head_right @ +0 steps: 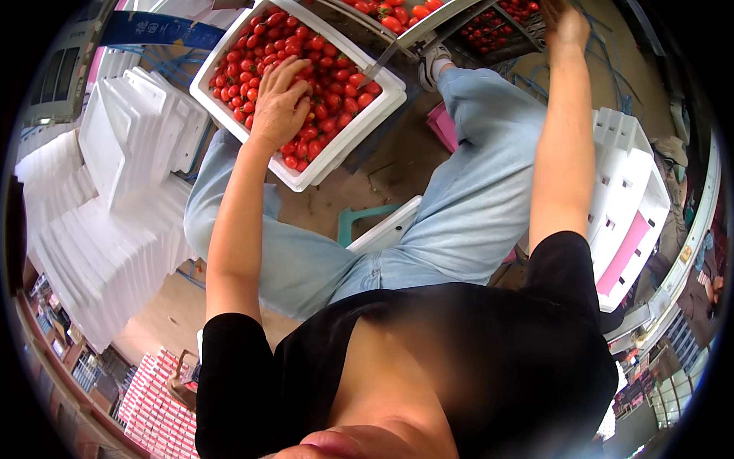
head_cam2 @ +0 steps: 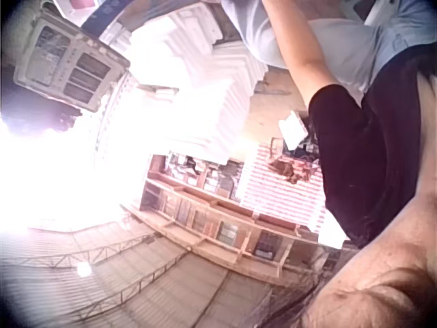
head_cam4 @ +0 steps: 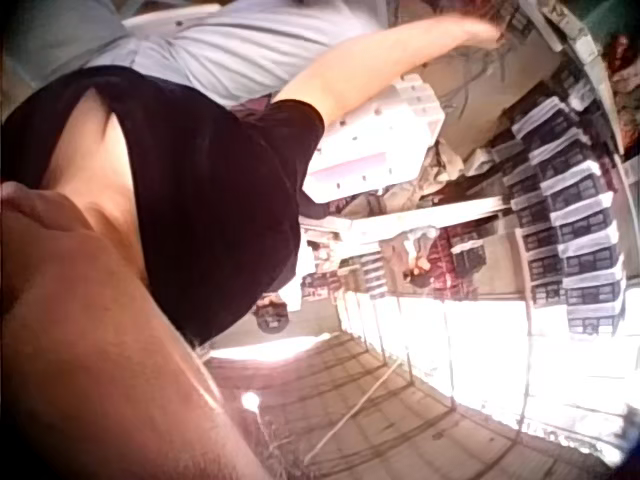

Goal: The person sorts cherry tomatoes by hand from a large bin into smaller white foam containers, placing a pink foam insert on top and stacking the boxes.

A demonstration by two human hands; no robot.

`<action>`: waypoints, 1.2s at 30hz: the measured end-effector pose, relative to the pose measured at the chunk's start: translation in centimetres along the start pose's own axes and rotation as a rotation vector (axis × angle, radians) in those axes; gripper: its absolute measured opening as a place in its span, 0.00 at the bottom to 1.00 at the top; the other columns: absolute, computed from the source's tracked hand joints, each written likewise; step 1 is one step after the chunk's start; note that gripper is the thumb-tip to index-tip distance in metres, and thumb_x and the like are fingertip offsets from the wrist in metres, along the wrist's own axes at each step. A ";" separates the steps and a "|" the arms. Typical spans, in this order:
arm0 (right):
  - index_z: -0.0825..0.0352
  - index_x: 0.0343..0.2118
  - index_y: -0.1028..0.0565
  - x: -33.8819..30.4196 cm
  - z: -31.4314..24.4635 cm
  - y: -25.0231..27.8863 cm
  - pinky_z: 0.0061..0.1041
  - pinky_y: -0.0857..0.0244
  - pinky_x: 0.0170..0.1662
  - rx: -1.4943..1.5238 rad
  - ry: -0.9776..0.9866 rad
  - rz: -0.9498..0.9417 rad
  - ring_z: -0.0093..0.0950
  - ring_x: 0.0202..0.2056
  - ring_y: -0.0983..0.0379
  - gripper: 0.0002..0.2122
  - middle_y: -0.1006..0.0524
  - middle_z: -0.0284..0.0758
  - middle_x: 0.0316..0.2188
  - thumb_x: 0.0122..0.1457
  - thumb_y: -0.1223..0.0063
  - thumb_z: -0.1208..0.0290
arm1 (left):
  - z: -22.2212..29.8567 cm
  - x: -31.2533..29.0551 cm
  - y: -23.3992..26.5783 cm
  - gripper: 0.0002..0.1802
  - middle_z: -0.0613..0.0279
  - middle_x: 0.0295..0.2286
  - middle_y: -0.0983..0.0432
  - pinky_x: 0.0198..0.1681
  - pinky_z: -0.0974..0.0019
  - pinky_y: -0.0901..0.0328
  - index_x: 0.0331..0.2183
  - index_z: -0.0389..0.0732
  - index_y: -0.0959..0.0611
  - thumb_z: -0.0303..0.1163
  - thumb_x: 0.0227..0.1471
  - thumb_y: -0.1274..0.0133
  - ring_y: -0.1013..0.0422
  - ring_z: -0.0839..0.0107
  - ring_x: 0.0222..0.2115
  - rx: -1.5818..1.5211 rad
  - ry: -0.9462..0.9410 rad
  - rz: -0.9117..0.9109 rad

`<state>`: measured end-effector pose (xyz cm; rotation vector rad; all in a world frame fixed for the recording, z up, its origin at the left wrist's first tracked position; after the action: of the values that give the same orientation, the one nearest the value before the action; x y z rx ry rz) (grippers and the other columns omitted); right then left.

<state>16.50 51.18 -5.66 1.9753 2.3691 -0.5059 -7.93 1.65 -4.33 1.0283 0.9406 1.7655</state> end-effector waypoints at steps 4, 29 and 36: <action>0.81 0.44 0.35 -4.5 -4.8 -3.2 0.40 0.27 0.48 0.155 0.422 -0.143 0.43 0.41 0.24 0.13 0.26 0.50 0.39 0.56 0.51 0.87 | -3.5 -2.3 1.1 0.04 0.61 0.46 0.27 0.59 0.52 0.44 0.26 0.41 0.21 0.26 0.42 0.47 0.34 0.57 0.51 0.001 0.198 0.154; 0.69 0.39 0.25 -22.5 -5.7 -19.1 0.17 0.35 0.43 -0.309 0.731 -0.436 0.19 0.36 0.28 0.07 0.25 0.30 0.33 0.58 0.51 0.83 | 3.5 -3.1 -2.6 0.25 0.54 0.60 0.41 0.65 0.48 0.55 0.56 0.50 0.27 0.38 0.56 0.51 0.48 0.52 0.63 0.171 0.366 0.120; 0.69 0.36 0.25 -22.9 -5.1 -19.9 0.16 0.34 0.40 -0.308 0.681 -0.431 0.18 0.34 0.28 0.06 0.25 0.30 0.31 0.58 0.51 0.83 | 2.6 -4.8 -0.8 0.21 0.59 0.57 0.34 0.64 0.46 0.55 0.51 0.50 0.23 0.38 0.55 0.48 0.43 0.55 0.60 0.254 0.326 0.110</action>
<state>3.02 27.60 8.81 1.6701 3.0224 0.6176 -3.96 -2.04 -5.27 0.9793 1.3619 1.9797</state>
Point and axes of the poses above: each hand's wrist, its own x-axis towards the middle knuckle, its own y-axis out of the back of the hand, z = x × y, the point moved 6 cm from there along x, towards the middle knuckle
